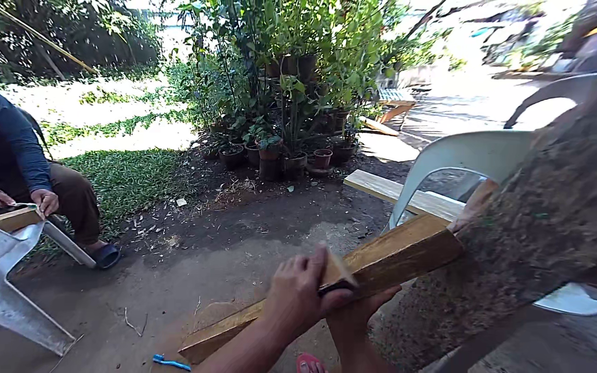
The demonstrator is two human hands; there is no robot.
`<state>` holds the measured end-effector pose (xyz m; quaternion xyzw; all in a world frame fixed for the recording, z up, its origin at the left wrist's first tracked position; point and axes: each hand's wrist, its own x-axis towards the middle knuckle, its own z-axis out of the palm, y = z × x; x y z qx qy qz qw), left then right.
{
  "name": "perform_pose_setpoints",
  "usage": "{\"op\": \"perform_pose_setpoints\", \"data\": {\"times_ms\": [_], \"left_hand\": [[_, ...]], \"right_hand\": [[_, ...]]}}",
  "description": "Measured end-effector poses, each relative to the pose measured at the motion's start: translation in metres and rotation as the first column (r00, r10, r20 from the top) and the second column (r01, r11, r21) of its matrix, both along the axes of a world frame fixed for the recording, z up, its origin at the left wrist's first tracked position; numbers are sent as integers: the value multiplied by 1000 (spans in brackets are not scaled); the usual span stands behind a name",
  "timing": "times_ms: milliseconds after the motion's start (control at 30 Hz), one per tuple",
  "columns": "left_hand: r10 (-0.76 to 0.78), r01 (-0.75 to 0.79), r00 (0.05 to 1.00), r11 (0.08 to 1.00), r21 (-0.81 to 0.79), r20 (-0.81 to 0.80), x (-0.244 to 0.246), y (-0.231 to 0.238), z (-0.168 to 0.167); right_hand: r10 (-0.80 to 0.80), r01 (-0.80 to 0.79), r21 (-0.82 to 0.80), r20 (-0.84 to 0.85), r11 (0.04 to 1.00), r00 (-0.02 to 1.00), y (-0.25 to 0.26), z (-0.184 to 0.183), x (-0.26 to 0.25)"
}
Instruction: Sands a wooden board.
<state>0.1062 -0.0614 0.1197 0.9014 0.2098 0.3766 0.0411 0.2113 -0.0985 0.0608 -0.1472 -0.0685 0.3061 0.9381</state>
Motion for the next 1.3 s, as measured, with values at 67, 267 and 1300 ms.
{"op": "perform_pose_setpoints", "data": {"times_ms": [67,267,1300], "left_hand": [[-91,91,996,996,5,-25,44,-15,42],[-121,121,992,993,-14,-35,77,-23,67],[169,-690,660,522,-501,-732,-178,106,-112]], "right_hand": [[-58,58,14,18,998,998,-9,9,-7],[-11,12,21,-42,1000,999,-13,13,-8],[-136,142,-252,42,957,990,-6,5,6]]}}
